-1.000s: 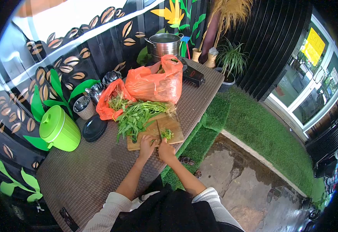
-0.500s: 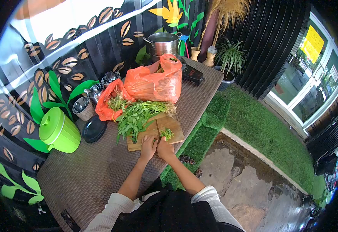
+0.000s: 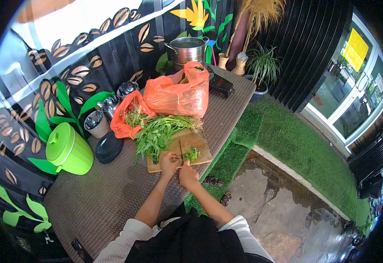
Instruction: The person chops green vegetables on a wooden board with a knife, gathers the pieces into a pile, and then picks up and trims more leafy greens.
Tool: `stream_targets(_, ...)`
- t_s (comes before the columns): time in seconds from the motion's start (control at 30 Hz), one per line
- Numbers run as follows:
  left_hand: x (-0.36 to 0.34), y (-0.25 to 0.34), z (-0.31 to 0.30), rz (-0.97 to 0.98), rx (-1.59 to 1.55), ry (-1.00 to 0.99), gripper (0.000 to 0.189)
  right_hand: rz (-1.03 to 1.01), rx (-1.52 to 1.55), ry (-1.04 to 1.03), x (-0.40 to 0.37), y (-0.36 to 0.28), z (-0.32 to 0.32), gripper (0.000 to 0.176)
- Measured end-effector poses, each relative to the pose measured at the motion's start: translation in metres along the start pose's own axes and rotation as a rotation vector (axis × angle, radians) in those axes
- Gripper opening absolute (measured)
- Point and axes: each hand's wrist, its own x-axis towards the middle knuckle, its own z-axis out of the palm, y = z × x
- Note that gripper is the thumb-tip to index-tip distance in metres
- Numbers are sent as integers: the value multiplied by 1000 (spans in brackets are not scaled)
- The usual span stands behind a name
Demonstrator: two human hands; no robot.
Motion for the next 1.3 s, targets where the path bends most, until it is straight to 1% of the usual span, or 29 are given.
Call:
stream_targets(0.03,0,4,-1,-35,-25,11,17,26,7,-15,0,-4,1,36)
stream_targets(0.1,1,2,-2,-31,-31,0,18,54,15,-30,3,-4,2,34)
stream_targets(0.17,-3,-5,-2,-33,-37,-11,19,2,27,-15,12,4,-1,34)
stream_targets(0.23,-5,-5,-3,16,71,-32,19,-13,33,-7,9,8,-2,35)
stream_targets(0.27,-8,-5,-4,17,71,-27,19,-32,41,1,7,8,-1,36)
stream_targets(0.33,-12,-4,-6,173,208,-3,18,0,29,-18,-7,-2,-1,36)
stream_targets(0.4,-14,-2,-7,186,178,-13,17,40,18,-36,-8,-6,1,36)
stream_targets(0.43,-14,-1,-7,197,149,-20,16,36,38,-3,0,-6,3,36)
stream_targets(0.47,-15,0,-6,195,149,-20,16,31,58,27,5,-4,5,35)
stream_targets(0.53,-14,1,-5,128,178,-7,16,5,58,-4,10,1,-1,35)
stream_targets(0.6,-14,3,-5,123,174,-14,16,-24,56,-28,7,1,-4,35)
stream_targets(0.67,-13,5,-7,118,169,-17,16,-9,34,-1,-7,-1,-1,33)
stream_targets(0.8,-12,0,-3,127,170,0,15,34,52,-16,-1,-1,2,32)
stream_targets(0.87,-14,1,-4,123,175,-2,14,-24,27,-51,12,6,-3,36)
stream_targets(1.0,-13,-1,-4,140,177,10,14,-51,31,-20,0,2,-1,36)
stream_targets(1.07,-12,-6,-2,161,179,18,14,18,11,-14,-9,-6,5,35)
stream_targets(1.17,-13,0,-3,157,173,41,14,12,28,-15,7,-5,0,34)
stream_targets(1.23,-15,4,-3,78,82,42,14,1,55,-41,10,0,-3,35)
stream_targets(1.3,-14,5,-4,91,105,40,14,-15,73,-61,6,-1,-3,36)
